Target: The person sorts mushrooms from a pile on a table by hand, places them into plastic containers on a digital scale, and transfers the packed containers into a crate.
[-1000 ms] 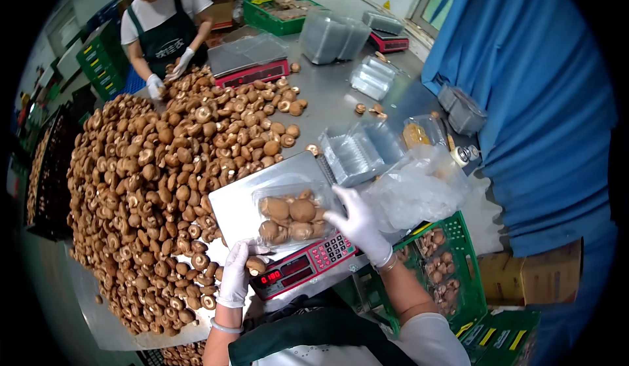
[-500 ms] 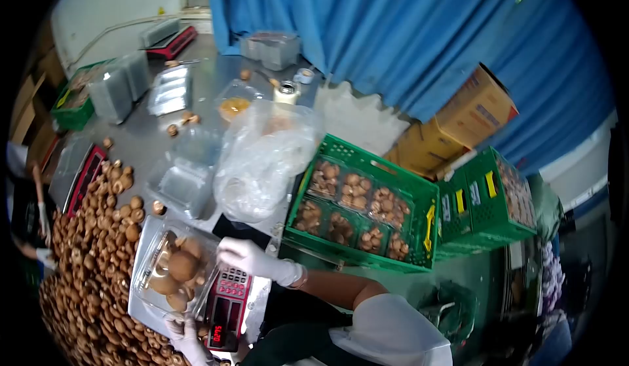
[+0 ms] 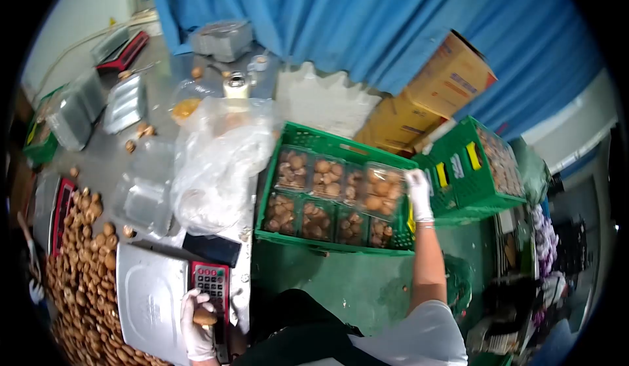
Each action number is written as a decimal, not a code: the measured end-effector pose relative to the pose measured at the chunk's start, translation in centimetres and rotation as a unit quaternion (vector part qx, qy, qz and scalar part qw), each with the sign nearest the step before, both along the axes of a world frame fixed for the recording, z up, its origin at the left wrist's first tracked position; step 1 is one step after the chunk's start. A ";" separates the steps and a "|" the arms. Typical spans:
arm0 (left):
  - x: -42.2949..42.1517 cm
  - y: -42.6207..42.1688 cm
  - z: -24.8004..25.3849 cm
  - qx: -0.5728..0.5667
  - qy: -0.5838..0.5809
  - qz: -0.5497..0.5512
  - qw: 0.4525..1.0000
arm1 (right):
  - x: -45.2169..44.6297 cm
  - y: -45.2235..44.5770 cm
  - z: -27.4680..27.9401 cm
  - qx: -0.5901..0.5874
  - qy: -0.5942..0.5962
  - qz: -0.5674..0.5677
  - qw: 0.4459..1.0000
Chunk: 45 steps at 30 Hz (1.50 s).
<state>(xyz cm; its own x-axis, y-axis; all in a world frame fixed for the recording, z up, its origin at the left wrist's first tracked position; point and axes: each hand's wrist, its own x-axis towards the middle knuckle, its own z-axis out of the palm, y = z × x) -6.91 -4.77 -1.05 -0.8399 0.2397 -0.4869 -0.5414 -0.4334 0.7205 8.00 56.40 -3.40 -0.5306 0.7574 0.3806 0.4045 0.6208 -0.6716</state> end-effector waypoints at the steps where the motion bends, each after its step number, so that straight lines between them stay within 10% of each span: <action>1: 0.1 0.1 -0.2 0.050 -0.021 0.011 0.998 | 1.2 2.9 -1.1 -0.043 0.007 -0.042 0.998; 4: 0.7 0.4 -0.5 0.114 -0.036 0.050 0.992 | -0.8 5.6 -0.7 0.092 0.067 -0.105 0.988; 10: 3.2 0.0 1.2 0.199 -0.027 0.054 0.978 | -19.2 -16.2 8.0 0.108 0.013 0.240 0.965; 14: 5.6 -1.2 2.5 0.181 0.010 0.096 0.979 | -28.5 -32.1 5.4 0.316 0.097 0.520 0.788; 15: 6.2 -1.7 2.5 0.182 0.025 0.116 0.976 | -29.8 -36.3 5.5 0.199 0.109 0.551 0.803; 24: 11.2 -6.5 1.8 0.191 0.095 0.319 0.923 | -38.4 -50.6 -3.3 0.336 -0.162 0.576 0.727; 25: 11.7 -6.9 1.7 0.191 0.099 0.337 0.916 | -37.8 -50.0 -1.9 0.197 -0.112 0.563 0.795; 32: 13.3 -8.2 0.4 0.188 0.094 0.381 0.900 | -41.5 -44.3 2.0 -0.132 -0.099 0.637 0.753; 36: 13.8 -8.6 2.4 0.133 0.119 0.355 0.918 | -37.5 -42.8 11.4 -0.042 0.029 0.622 0.781; 45: 13.2 -9.5 3.4 -0.002 0.186 0.353 0.917 | -22.7 -51.0 8.5 0.303 -0.109 0.846 0.425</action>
